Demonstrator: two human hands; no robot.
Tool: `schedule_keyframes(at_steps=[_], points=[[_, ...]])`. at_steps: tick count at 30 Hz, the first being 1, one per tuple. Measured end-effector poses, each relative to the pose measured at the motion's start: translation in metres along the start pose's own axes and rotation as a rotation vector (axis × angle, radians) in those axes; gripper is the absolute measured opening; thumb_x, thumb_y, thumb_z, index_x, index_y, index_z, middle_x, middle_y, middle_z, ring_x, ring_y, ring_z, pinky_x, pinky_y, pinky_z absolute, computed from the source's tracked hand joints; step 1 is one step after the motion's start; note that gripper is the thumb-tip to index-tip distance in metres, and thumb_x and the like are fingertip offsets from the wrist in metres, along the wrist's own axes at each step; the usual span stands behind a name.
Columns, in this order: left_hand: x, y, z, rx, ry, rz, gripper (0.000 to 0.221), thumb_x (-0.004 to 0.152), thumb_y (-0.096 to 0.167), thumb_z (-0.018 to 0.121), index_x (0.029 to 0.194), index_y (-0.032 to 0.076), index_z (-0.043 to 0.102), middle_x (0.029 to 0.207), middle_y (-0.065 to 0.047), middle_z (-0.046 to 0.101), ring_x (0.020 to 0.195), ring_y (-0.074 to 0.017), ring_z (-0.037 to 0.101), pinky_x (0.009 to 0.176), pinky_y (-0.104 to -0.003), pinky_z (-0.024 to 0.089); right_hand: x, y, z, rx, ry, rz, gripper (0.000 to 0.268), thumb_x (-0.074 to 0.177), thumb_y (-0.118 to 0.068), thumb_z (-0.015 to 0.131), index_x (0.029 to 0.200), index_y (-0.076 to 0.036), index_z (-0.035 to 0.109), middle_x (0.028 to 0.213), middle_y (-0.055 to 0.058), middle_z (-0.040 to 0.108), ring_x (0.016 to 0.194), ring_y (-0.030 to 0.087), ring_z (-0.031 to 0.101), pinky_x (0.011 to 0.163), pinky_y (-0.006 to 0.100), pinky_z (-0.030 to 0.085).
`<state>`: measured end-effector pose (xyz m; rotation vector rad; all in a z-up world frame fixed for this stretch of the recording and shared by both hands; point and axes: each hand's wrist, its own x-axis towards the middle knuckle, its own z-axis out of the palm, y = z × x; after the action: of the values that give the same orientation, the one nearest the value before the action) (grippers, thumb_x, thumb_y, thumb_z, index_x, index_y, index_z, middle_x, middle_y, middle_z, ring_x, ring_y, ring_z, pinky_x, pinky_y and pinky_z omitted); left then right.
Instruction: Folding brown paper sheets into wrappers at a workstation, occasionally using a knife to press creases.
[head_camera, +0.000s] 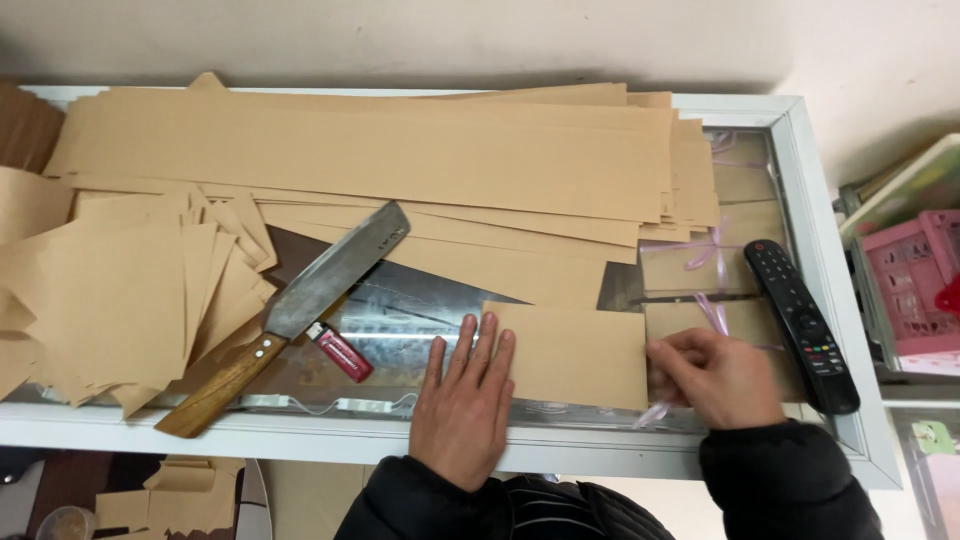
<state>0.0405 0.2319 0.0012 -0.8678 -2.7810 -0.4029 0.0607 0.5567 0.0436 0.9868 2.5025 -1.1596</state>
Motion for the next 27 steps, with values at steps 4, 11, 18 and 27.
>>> schedule_keyframes(at_steps=[4, 11, 18, 27], points=[[0.002, 0.001, -0.004, -0.088, -0.007, -0.005, 0.06, 0.119, 0.031, 0.042, 0.175, 0.009, 0.044, 0.186, -0.015, 0.035, 0.174, -0.0336, 0.025, 0.14, -0.058, 0.015, -0.031, -0.031, 0.008, -0.362, 0.381, -0.352, 0.026, 0.096, -0.056, 0.081, 0.105, -0.033, 0.086, 0.089, -0.008, 0.087, 0.089, 0.016, 0.083, 0.088, 0.038, 0.06], [0.002, 0.003, -0.009, -0.152, 0.038, -0.045, 0.058, 0.121, 0.036, 0.041, 0.172, 0.008, 0.05, 0.184, -0.015, 0.04, 0.173, -0.0339, 0.03, 0.139, -0.058, 0.016, -0.046, -0.071, 0.102, -0.269, -0.018, -0.946, 0.061, 0.102, -0.046, 0.074, 0.15, -0.01, 0.067, 0.131, 0.004, 0.086, 0.123, 0.028, 0.072, 0.112, 0.045, 0.054], [0.005, -0.014, -0.035, -0.432, -0.106, -0.058, 0.064, 0.123, 0.04, 0.028, 0.175, 0.004, 0.041, 0.185, -0.019, 0.033, 0.174, -0.0385, 0.021, 0.138, -0.059, 0.011, -0.051, -0.082, 0.111, -0.489, 0.039, -0.786, 0.063, 0.108, -0.057, 0.055, 0.157, -0.017, 0.062, 0.128, -0.003, 0.084, 0.12, 0.026, 0.075, 0.103, 0.048, 0.057], [-0.043, -0.114, -0.061, 0.06, 0.144, -0.316, 0.039, 0.113, 0.039, 0.06, 0.14, 0.012, 0.069, 0.137, -0.014, 0.068, 0.115, -0.0325, 0.064, 0.087, -0.051, 0.055, -0.065, -0.08, 0.123, -0.589, 0.134, -0.792, 0.062, 0.108, -0.06, 0.055, 0.156, -0.023, 0.065, 0.137, 0.002, 0.078, 0.126, 0.028, 0.071, 0.101, 0.05, 0.055]])
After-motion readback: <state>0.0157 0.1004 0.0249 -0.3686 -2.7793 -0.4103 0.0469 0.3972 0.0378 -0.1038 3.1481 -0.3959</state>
